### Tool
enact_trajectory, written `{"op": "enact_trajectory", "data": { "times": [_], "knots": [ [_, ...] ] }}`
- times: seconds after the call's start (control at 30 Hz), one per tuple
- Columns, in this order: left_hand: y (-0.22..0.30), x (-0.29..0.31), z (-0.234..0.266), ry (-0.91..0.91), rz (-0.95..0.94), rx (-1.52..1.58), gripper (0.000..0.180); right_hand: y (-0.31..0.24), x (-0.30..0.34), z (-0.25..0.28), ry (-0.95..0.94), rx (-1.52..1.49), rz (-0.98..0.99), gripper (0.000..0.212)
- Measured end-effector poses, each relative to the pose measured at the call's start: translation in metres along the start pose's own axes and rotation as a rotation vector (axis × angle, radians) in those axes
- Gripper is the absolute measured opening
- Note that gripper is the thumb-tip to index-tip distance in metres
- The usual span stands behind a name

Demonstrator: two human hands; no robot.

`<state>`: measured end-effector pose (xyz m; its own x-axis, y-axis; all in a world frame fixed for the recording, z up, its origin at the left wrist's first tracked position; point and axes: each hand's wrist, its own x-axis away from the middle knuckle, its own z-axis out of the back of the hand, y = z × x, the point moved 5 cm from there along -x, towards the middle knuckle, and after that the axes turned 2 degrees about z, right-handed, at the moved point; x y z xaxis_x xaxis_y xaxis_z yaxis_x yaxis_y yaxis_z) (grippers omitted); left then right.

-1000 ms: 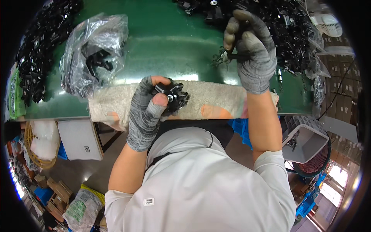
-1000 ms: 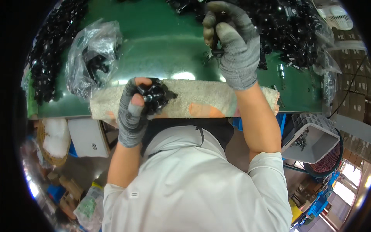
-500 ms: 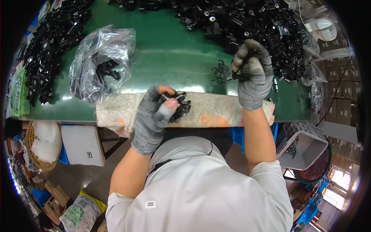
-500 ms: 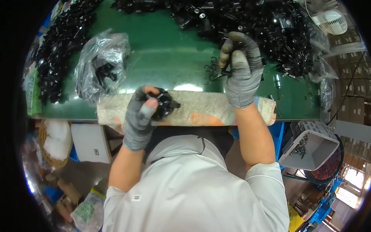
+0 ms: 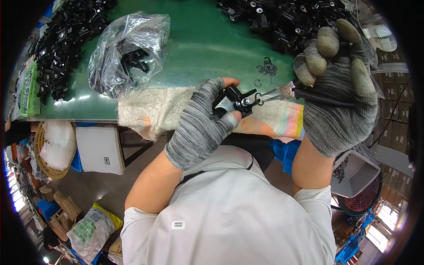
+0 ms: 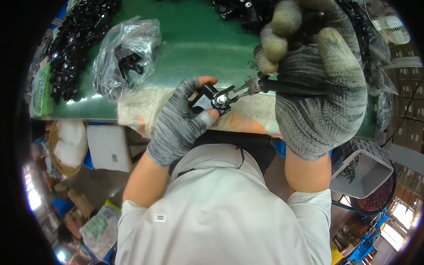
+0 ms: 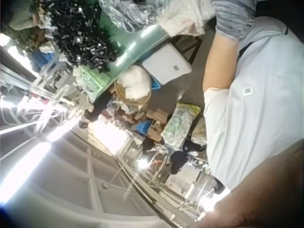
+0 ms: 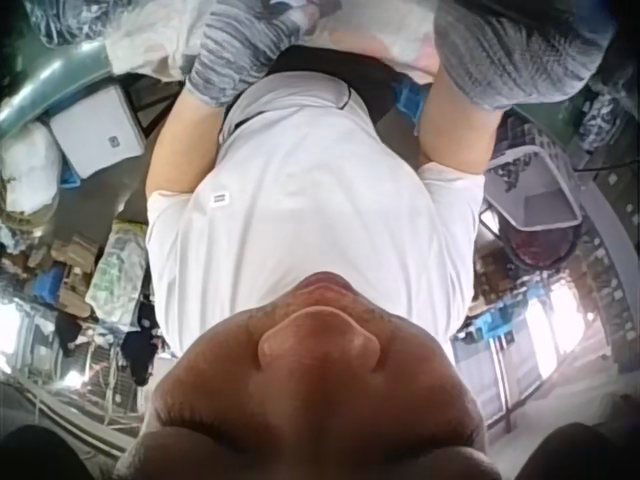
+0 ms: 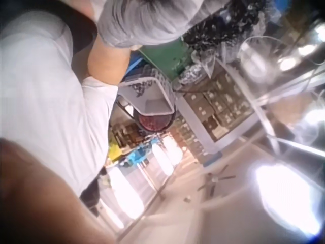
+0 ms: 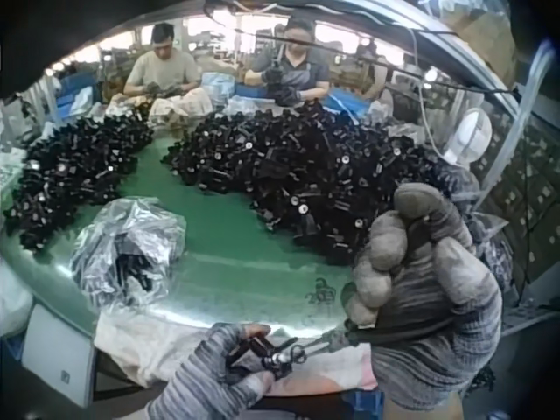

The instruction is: Assembling small black plastic and metal components and placing them into plastic bags at a factory workbench.

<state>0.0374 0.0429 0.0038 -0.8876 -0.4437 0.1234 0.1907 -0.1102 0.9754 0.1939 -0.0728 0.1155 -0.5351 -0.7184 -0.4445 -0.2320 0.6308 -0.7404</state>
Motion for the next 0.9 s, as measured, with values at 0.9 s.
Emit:
{"op": "enact_trajectory", "data": {
  "times": [0.9],
  "knots": [
    [0.003, -0.003, -0.005, -0.015, -0.033, -0.037, 0.054, 0.015, -0.007, -0.015, -0.098, 0.092, -0.166, 0.054]
  ]
}}
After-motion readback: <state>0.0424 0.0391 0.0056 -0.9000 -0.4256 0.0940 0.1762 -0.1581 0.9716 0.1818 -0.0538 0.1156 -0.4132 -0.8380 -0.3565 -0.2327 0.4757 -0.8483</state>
